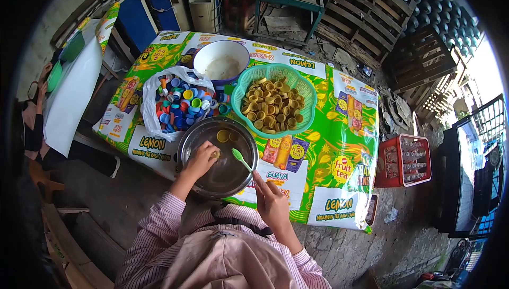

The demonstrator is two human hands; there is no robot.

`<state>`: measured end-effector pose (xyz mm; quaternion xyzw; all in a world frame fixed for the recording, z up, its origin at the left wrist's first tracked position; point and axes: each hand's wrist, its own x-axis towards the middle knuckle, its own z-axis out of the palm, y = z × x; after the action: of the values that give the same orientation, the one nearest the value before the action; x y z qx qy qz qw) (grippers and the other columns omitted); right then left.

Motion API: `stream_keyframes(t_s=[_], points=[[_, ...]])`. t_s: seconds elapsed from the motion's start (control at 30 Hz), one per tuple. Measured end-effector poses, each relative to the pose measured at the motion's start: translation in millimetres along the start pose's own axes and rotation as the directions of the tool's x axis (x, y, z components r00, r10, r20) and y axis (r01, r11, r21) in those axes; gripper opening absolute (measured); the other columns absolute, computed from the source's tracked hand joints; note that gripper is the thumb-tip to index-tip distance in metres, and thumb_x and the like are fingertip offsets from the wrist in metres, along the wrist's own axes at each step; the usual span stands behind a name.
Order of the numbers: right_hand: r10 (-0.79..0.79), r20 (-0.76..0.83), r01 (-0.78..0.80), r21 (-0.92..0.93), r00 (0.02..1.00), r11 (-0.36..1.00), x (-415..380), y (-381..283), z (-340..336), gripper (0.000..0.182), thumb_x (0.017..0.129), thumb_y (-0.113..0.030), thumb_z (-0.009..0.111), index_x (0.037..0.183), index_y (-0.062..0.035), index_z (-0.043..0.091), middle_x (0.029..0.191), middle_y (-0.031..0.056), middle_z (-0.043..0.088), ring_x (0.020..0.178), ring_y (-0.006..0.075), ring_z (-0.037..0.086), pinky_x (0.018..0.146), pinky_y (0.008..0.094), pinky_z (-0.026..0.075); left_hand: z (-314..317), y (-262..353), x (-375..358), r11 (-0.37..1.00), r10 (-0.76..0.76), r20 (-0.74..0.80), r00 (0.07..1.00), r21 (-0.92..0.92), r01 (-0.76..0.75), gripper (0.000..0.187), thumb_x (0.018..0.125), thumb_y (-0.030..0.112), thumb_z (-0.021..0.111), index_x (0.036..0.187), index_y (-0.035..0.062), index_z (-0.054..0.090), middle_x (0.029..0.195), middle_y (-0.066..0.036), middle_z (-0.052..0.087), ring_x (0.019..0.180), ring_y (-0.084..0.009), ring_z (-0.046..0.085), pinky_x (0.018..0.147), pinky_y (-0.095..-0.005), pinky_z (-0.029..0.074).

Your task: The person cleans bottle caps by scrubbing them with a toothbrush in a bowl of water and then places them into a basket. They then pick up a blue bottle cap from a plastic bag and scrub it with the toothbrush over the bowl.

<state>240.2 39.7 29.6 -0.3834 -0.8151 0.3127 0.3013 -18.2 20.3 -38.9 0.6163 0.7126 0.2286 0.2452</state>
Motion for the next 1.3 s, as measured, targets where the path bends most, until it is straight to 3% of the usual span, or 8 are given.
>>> stream_keyframes(t_s=[0.37, 0.53, 0.6, 0.9, 1.0, 1.03, 1.17, 1.3], points=[[-0.065, 0.005, 0.065, -0.01, 0.998, 0.998, 23, -21, -14, 0.046, 0.084, -0.004, 0.057, 0.128, -0.0176, 0.051, 0.067, 0.0096, 0.051, 0.052, 0.0262, 0.053, 0.049, 0.0382, 0.043, -87, 63, -13, 0.989, 0.143, -0.192, 0.971, -0.013, -0.148, 0.03, 0.073, 0.002, 0.067, 0.103, 0.0045, 0.06, 0.097, -0.011, 0.059, 0.089, -0.0289, 0.059, 0.079, -0.0349, 0.047], [-0.08, -0.027, 0.082, 0.066, 0.996, 0.994, 23, -14, -2, 0.046, 0.083, -0.003, 0.057, 0.127, -0.0145, 0.051, 0.067, 0.0103, 0.052, 0.054, 0.0257, 0.053, 0.051, 0.0378, 0.043, -70, 49, -17, 0.926, 0.068, -0.23, 0.971, -0.347, -0.147, 0.03, 0.072, 0.008, 0.069, 0.101, 0.0077, 0.063, 0.1, -0.007, 0.06, 0.093, -0.0256, 0.057, 0.082, -0.036, 0.044], [0.035, 0.255, 0.061, -0.359, 0.966, 0.931, 21, 4, 17, 0.052, 0.084, -0.009, 0.054, 0.133, -0.022, 0.043, 0.075, 0.0101, 0.058, 0.053, 0.0284, 0.058, 0.046, 0.0393, 0.047, -38, 9, -19, 0.934, 0.04, -0.051, 0.998, 0.358, -0.019, 0.028, 0.072, 0.012, 0.069, 0.099, 0.0106, 0.064, 0.1, -0.003, 0.06, 0.096, -0.0228, 0.055, 0.086, -0.0371, 0.039], [-0.024, 0.053, 0.033, -0.167, 0.998, 0.985, 31, -18, 2, 0.044, 0.085, -0.007, 0.055, 0.126, -0.0218, 0.052, 0.07, 0.0089, 0.055, 0.054, 0.0282, 0.056, 0.049, 0.0404, 0.045, -72, 61, -20, 0.976, 0.186, -0.345, 0.92, -0.04, -0.212, 0.032, 0.075, 0.005, 0.065, 0.107, 0.0037, 0.059, 0.099, -0.011, 0.058, 0.09, -0.0292, 0.058, 0.078, -0.0367, 0.047], [0.001, 0.097, 0.026, -0.272, 0.995, 0.962, 20, 10, 19, 0.045, 0.085, -0.007, 0.054, 0.128, -0.0203, 0.05, 0.069, 0.0093, 0.054, 0.054, 0.0283, 0.056, 0.049, 0.0404, 0.045, -32, 14, -16, 0.991, 0.131, -0.172, 0.976, 0.061, -0.122, 0.034, 0.077, 0.003, 0.063, 0.111, 0.004, 0.057, 0.099, -0.011, 0.058, 0.087, -0.0272, 0.059, 0.077, -0.0347, 0.047], [-0.006, 0.106, 0.034, -0.258, 0.994, 0.965, 13, 10, 19, 0.046, 0.085, -0.007, 0.054, 0.128, -0.0199, 0.05, 0.069, 0.0095, 0.053, 0.054, 0.029, 0.055, 0.049, 0.0408, 0.044, -36, 27, -18, 0.992, 0.012, -0.234, 0.972, -0.117, -0.041, 0.036, 0.079, 0.002, 0.061, 0.114, 0.0038, 0.055, 0.099, -0.011, 0.058, 0.083, -0.0228, 0.06, 0.076, -0.0308, 0.047], [0.02, 0.118, 0.001, -0.179, 0.993, 0.984, 8, -7, 6, 0.046, 0.084, -0.004, 0.055, 0.128, -0.0167, 0.05, 0.072, 0.0121, 0.055, 0.056, 0.0316, 0.055, 0.05, 0.0407, 0.044, -54, 31, -30, 0.562, -0.08, -0.036, 0.996, -0.827, 0.015, 0.033, 0.09, 0.007, 0.052, 0.122, 0.0036, 0.048, 0.119, -0.007, 0.055, 0.089, -0.0093, 0.057, 0.077, -0.0239, 0.045], [0.026, 0.109, -0.016, -0.091, 0.994, 0.996, 7, -27, -8, 0.044, 0.084, -0.001, 0.055, 0.126, -0.0106, 0.051, 0.078, 0.0164, 0.058, 0.063, 0.0317, 0.057, 0.055, 0.0389, 0.045, -70, 52, -41, 0.465, 0.06, -0.098, 0.993, -0.878, -0.115, 0.035, 0.091, 0.003, 0.049, 0.126, 0.0029, 0.044, 0.117, -0.007, 0.055, 0.1, -0.0132, 0.057, 0.083, -0.0243, 0.045]])
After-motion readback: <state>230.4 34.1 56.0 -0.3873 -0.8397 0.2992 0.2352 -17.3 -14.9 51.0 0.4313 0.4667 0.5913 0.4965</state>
